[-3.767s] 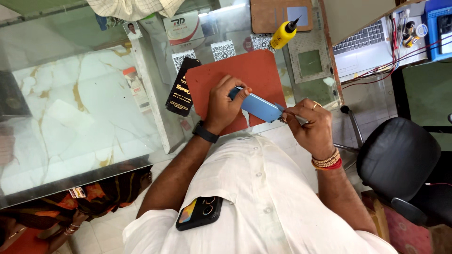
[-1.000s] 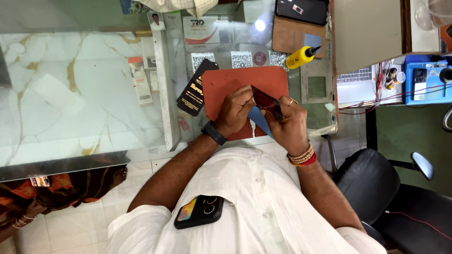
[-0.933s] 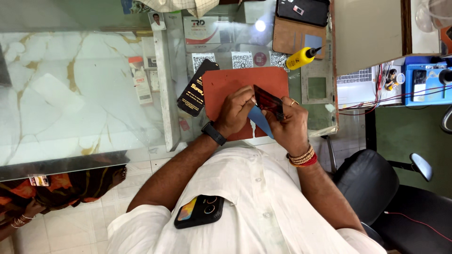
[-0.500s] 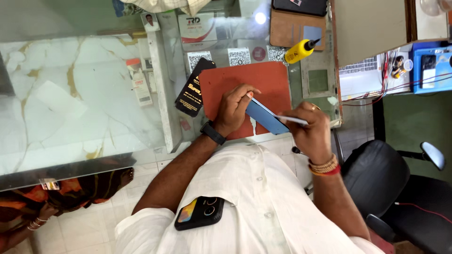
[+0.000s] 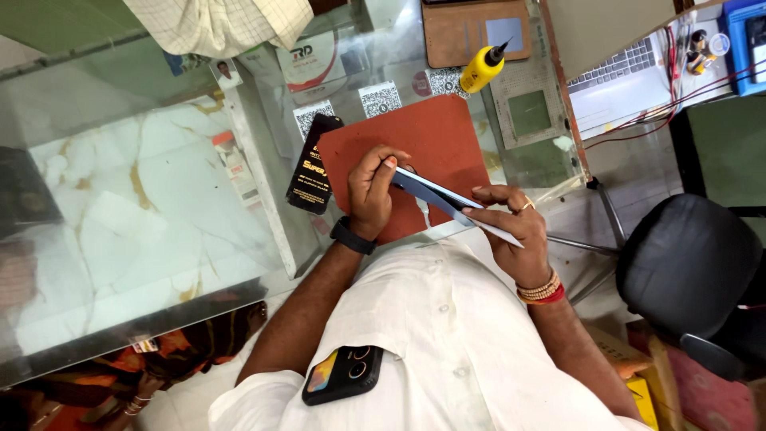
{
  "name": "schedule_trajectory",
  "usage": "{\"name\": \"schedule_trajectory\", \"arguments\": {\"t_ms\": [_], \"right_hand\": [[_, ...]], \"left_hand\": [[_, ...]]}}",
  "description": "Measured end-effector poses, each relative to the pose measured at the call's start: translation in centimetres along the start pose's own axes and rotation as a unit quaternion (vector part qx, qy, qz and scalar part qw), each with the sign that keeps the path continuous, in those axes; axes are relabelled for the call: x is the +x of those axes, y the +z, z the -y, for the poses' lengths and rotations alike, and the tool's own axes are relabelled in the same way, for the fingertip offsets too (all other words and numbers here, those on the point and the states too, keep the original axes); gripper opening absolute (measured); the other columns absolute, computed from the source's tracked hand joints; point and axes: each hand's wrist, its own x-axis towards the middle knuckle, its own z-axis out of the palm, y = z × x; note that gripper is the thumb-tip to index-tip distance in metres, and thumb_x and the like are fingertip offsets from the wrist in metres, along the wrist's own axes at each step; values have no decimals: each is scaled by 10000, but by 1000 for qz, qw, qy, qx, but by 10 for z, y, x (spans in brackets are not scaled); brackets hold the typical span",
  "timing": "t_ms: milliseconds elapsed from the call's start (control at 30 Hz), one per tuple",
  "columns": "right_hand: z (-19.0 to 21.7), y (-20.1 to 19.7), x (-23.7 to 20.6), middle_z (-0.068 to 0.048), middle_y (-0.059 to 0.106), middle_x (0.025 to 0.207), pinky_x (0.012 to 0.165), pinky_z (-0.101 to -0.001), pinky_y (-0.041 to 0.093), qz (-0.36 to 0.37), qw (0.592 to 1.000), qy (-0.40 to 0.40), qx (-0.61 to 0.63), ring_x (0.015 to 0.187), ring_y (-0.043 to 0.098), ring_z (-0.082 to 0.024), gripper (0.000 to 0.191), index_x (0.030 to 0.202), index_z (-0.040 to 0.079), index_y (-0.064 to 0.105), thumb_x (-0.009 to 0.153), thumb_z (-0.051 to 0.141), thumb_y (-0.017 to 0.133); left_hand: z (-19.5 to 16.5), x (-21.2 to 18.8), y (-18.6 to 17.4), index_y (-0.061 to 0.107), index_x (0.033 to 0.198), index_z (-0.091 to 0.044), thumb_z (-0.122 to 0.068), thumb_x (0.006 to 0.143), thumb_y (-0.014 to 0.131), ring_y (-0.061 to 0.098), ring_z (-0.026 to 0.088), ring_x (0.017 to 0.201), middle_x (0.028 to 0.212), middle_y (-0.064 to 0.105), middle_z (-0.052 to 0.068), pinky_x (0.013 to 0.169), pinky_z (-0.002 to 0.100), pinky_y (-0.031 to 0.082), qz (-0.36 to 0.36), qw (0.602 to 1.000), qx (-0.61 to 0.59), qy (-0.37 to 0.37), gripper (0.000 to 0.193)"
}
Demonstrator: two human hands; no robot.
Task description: The person holds a smartphone over a red mat on a glass counter and squeezes glue from a yellow bottle along the phone's back edges. They then set the phone down, pick up a second phone, and use a small card to press along the edge of the first phone.
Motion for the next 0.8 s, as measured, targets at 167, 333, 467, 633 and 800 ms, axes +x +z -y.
{"name": "schedule_trajectory", "arguments": {"t_ms": [167,333,467,633,800], "right_hand": [[-3,7,3,-148,725,1162,826,-325,551,-31,999,-11,22,974,695,-243,295,1061,105,786,825,-71,776],[-17,14,1,-145,720,1117,816,-306,573,-70,995,-34,62,968,711,-230,248,1082,66,759,891,-93,747],[-27,30,3,-127,716,1164,841,-277,613,-116,963,-31,242,981,708,-166,290,1204,4,560,966,-52,716],[-29,29,11,-149,720,1134,829,-264,565,-106,976,-27,186,962,682,-184,112,1080,-46,686,978,-89,691],[-15,19,39,-135,704,1081,851,-272,582,-93,966,42,239,962,696,-166,146,1129,-59,675,984,-80,678]], "left_hand": [[3,-1,-2,676,1119,13,-102,1098,507,645,108,884,968,669,50,807,261,525,-33,999,-3,12,205],[10,-2,-2,676,1136,12,-94,1099,515,626,106,905,993,667,51,818,261,501,-88,995,-51,16,196],[18,5,-2,652,1141,11,-73,1079,518,633,128,927,1057,679,75,835,291,517,-149,975,-167,13,170],[18,6,0,633,1168,17,-80,1098,510,630,132,995,1117,672,85,902,291,523,-146,972,-185,18,172],[-17,6,8,632,1242,-6,-116,1110,528,659,158,1053,1161,698,97,921,311,545,-67,997,-19,33,201]]}}
